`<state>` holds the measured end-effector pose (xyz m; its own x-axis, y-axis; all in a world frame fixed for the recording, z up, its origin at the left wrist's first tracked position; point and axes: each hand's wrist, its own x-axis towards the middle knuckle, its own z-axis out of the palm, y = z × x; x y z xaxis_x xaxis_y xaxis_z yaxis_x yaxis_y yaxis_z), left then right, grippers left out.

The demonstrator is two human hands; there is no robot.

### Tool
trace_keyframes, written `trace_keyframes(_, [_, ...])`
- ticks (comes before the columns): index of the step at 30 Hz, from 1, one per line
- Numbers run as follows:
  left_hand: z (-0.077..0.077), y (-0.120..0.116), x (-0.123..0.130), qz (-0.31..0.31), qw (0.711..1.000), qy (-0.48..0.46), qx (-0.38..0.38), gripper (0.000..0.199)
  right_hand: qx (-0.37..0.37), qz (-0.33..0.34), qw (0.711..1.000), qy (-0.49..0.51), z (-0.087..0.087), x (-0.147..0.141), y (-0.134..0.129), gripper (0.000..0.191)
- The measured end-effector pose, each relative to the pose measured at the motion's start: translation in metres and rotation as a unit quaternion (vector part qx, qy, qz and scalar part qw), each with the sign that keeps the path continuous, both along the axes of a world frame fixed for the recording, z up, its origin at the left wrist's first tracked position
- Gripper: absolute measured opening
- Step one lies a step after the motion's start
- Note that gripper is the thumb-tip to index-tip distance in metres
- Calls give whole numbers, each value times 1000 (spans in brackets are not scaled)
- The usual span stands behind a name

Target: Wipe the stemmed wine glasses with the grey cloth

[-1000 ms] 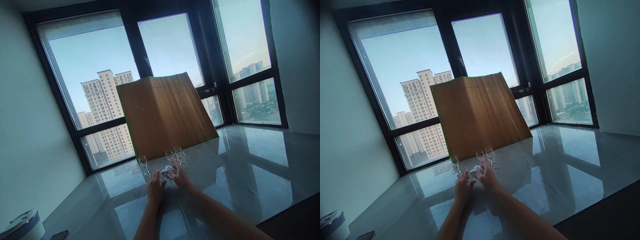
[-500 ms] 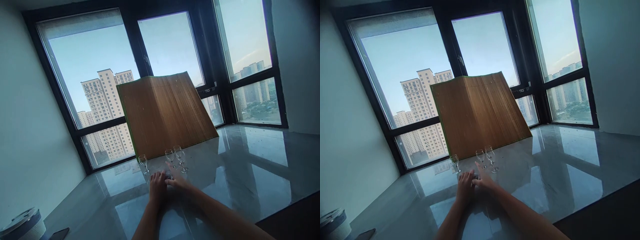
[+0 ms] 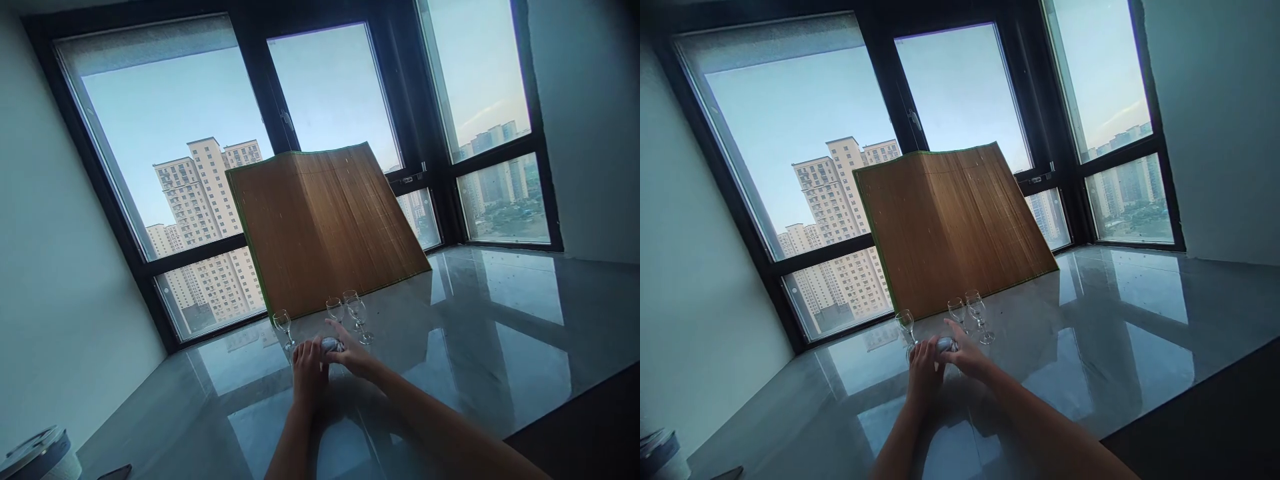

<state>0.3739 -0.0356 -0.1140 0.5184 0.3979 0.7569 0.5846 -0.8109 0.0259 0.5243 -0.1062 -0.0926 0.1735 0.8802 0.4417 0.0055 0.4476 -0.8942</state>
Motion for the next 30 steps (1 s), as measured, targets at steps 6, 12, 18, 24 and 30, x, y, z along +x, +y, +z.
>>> trace_keyframes(6, [-3,6,-4,-18,999,-21,-28,45,-37,38,998,35,8,3,-7,71])
trace_keyframes(12, [-2,8,-4,-21,999,-42,0,47,-13,46,997,52,10,9,-11,59])
trace_keyframes(18, [-4,8,-2,-15,995,-87,38,44,5,66,994,84,11,6,-9,61])
trace_keyframes(24, [-6,10,3,-31,993,-113,-3,43,10,4,998,70,15,0,-10,57])
trace_keyframes(30, [-5,15,3,-48,991,-121,-6,51,55,-64,996,26,20,-7,-9,52])
